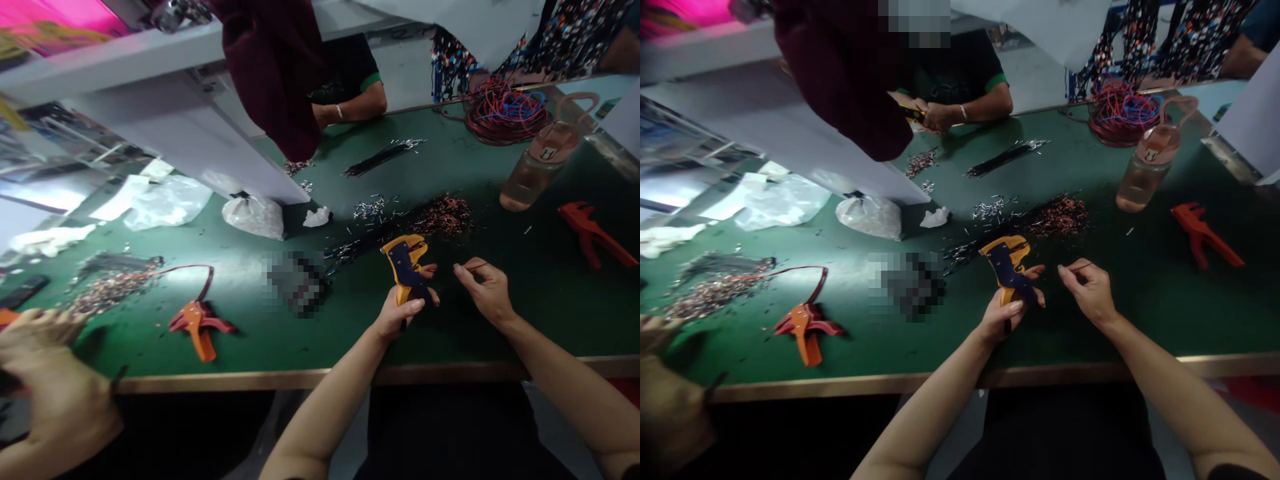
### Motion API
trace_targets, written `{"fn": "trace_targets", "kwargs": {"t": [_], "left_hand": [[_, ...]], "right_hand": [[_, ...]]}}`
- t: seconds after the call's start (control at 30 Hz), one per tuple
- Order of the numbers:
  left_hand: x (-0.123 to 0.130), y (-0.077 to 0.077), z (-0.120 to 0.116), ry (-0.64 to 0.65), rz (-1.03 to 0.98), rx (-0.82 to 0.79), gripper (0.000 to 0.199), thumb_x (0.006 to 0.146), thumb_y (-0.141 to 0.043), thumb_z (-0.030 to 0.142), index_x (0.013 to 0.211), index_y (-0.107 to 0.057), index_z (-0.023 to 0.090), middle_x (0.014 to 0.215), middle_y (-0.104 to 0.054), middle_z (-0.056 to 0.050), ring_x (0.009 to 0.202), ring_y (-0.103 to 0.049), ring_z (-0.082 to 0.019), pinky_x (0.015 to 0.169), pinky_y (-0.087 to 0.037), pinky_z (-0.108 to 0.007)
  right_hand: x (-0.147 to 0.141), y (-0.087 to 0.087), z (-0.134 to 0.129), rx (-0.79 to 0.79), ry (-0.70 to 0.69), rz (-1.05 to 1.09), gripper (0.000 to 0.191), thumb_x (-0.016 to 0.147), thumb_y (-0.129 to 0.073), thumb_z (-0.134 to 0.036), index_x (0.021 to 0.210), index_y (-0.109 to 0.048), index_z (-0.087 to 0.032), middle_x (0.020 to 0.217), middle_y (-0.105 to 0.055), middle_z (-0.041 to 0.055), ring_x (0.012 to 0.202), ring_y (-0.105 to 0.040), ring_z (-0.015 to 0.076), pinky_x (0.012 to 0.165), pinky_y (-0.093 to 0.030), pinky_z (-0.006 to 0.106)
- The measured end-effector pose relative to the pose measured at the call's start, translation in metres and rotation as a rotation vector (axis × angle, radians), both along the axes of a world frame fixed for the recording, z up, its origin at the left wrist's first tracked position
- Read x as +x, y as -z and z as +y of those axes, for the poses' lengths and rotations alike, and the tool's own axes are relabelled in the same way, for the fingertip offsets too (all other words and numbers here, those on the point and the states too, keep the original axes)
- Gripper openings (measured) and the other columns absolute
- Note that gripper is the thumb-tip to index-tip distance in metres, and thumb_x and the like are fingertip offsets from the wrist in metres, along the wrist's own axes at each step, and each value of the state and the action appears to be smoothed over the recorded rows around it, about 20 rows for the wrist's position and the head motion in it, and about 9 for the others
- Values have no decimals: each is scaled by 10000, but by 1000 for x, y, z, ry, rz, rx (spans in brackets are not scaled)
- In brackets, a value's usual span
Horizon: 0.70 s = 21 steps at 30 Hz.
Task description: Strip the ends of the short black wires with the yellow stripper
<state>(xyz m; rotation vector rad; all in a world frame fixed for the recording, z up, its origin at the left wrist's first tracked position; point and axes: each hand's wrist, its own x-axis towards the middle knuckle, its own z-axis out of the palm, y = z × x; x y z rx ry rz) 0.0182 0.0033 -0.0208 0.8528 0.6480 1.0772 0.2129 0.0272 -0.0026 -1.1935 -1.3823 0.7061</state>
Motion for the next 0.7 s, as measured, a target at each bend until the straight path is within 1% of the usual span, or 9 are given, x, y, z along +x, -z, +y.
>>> {"fn": "trace_targets", "kwargs": {"t": [0.17, 0.3, 0.37, 0.4, 0.5, 0.57, 0.63, 0.7], "left_hand": [[-3, 2, 0, 17, 16, 6, 633, 697, -836, 436, 1235, -661, 151, 952, -736, -97, 838, -676, -235, 863, -486, -386], [-5, 2, 2, 3, 83, 4, 664, 687, -839, 469, 1229, -666, 127, 888, -732, -90, 842, -671, -241, 861, -476, -380], [-6, 4, 3, 4, 109, 7, 677, 674, -844, 487, 1221, -673, 126, 886, -732, -93, 844, -666, -243, 847, -475, -374], [-7, 5, 3, -2, 121, 13, 678, 666, -847, 494, 1212, -680, 130, 911, -734, -99, 854, -664, -245, 843, -476, -371], [-8, 6, 3, -17, 174, 44, 642, 638, -863, 510, 1144, -714, 144, 1023, -731, -116, 899, -659, -248, 836, -479, -357], [-7, 4, 2, 0, 213, 60, 637, 629, -870, 514, 1130, -721, 150, 1013, -728, -104, 895, -650, -239, 824, -481, -347], [-6, -1, 1, 30, 245, 65, 656, 640, -870, 505, 1172, -709, 156, 964, -723, -82, 885, -637, -225, 822, -483, -339], [-4, -4, 0, 51, 261, 71, 661, 656, -867, 491, 1204, -696, 163, 950, -719, -71, 907, -633, -222, 856, -485, -343]], "right_hand": [[1, 1, 1, 38, -69, -68, 249, 872, -724, -350, 660, -714, -217, 639, -708, 24, 575, -666, 164, 563, -540, 285], [7, -4, 4, 88, -190, -126, 160, 883, -719, -308, 756, -760, -219, 711, -756, 34, 620, -706, 173, 574, -557, 287], [9, -6, 4, 139, -214, -169, 156, 891, -712, -281, 757, -762, -220, 701, -758, 29, 602, -701, 170, 563, -546, 290], [9, -7, 4, 179, -194, -193, 161, 896, -708, -267, 750, -759, -220, 682, -753, 24, 588, -694, 169, 560, -537, 295], [9, -9, 0, 321, -63, -272, 160, 900, -700, -231, 747, -746, -220, 630, -726, 9, 556, -666, 166, 573, -507, 319], [7, -10, -4, 394, -9, -315, 147, 901, -695, -211, 762, -740, -223, 610, -709, -2, 541, -646, 161, 583, -489, 329], [5, -11, -8, 440, -1, -338, 128, 894, -697, -188, 777, -733, -224, 605, -699, -13, 535, -636, 154, 596, -477, 330], [2, -13, -10, 477, 4, -348, 116, 882, -700, -160, 790, -726, -225, 617, -704, -18, 537, -634, 146, 609, -470, 326]]}}
